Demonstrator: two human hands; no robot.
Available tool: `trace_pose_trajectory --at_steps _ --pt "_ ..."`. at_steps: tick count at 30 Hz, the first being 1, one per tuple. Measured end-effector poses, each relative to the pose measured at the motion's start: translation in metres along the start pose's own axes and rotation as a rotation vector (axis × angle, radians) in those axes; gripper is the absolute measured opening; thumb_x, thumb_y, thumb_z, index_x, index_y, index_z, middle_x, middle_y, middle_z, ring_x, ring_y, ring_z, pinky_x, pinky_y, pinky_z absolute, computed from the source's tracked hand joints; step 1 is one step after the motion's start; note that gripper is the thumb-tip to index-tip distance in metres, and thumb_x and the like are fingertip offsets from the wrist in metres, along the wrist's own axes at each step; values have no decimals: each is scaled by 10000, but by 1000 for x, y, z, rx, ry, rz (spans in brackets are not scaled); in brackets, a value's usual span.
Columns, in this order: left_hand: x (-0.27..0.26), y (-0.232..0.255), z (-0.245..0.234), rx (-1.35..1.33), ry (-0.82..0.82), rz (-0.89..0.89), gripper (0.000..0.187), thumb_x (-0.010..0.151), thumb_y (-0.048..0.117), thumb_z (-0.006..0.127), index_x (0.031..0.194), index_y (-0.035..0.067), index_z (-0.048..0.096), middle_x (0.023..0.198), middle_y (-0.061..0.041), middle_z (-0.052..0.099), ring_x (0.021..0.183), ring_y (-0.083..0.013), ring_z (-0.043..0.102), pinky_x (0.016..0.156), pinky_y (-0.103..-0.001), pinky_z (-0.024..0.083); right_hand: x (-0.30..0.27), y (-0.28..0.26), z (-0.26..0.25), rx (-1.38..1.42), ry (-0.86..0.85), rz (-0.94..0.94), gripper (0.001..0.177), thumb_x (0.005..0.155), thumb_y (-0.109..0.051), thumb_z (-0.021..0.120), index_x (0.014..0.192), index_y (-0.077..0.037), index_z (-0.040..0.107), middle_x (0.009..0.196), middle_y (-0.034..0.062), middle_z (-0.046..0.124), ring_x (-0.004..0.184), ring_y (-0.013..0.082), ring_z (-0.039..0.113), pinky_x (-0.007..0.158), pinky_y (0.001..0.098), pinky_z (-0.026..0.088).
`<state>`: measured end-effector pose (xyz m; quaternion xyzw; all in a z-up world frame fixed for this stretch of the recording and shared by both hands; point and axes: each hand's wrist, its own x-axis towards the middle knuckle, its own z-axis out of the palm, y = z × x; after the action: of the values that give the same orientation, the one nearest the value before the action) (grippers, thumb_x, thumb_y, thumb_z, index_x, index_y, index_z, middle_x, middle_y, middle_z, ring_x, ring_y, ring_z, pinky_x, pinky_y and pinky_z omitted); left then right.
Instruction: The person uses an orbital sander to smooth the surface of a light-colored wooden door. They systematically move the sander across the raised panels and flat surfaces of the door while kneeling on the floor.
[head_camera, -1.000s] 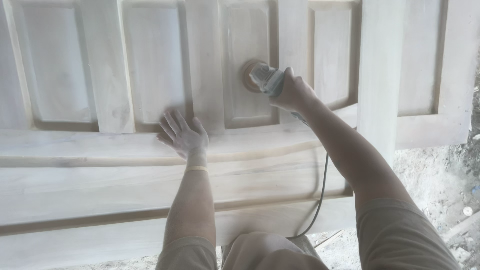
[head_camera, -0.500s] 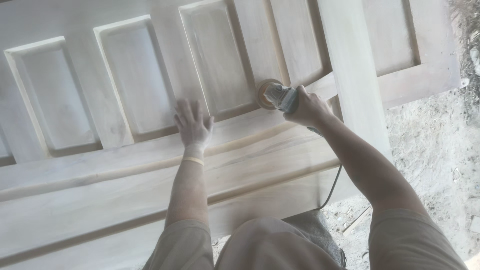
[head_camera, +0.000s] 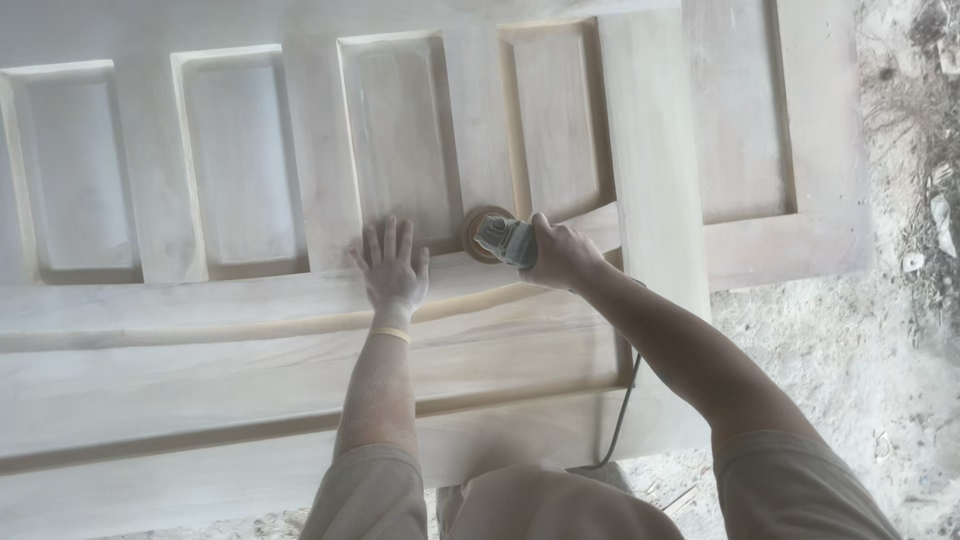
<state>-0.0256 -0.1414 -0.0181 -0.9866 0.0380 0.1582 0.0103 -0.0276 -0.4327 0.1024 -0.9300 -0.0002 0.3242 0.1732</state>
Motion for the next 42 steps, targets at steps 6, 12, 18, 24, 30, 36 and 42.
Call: trace_pose_trajectory --at_steps 6,12,18,24,30,36,42 --pt "0 0 -1 97 49 -39 715 1003 609 246 1629 275 155 1708 37 81 1566 -247 27 1242 -572 -52 54 -1 -50 77 76 55 692 746 -369 799 1258 -58 454 1041 222 718 1003 381 726 872 482 606" --pt "1 0 -8 123 -59 -49 733 1001 616 260 1633 264 145 1712 32 58 1566 -255 12 1244 -576 -32 116 -16 -92 159 100 145 708 775 -333 748 1297 15 421 1058 280 703 974 413 741 834 481 641" --pt "5 -2 -3 56 -36 -32 751 976 625 293 1620 262 162 1712 10 51 1564 -267 6 1237 -585 -31 186 -25 -123 164 237 106 776 781 -372 792 1301 58 408 1076 288 690 1021 427 709 889 473 605" --pt "10 -7 4 -20 -46 -36 751 978 615 306 1628 260 181 1713 13 32 1567 -284 6 1239 -600 -41 256 -37 -147 221 356 120 871 770 -384 828 1346 78 366 1132 242 652 1064 374 682 890 458 588" --pt "6 -7 11 -28 -11 -37 740 988 608 318 1624 253 185 1716 18 52 1574 -270 13 1248 -593 -38 269 -51 -158 -71 222 -98 556 889 -240 663 1393 -67 501 1137 201 717 1026 373 740 838 473 640" --pt "6 -9 9 -30 28 -8 732 1002 585 330 1632 233 211 1713 -2 100 1573 -285 32 1256 -588 -33 186 -36 -117 83 189 -4 852 781 -389 882 1327 60 407 1126 273 676 1034 391 704 869 443 608" --pt "9 -6 14 22 57 -17 660 1016 474 329 1620 216 259 1710 10 138 1571 -274 66 1247 -573 -36 100 -28 -66 41 -79 59 852 833 -353 792 1414 49 315 1084 263 676 946 358 734 759 416 661"
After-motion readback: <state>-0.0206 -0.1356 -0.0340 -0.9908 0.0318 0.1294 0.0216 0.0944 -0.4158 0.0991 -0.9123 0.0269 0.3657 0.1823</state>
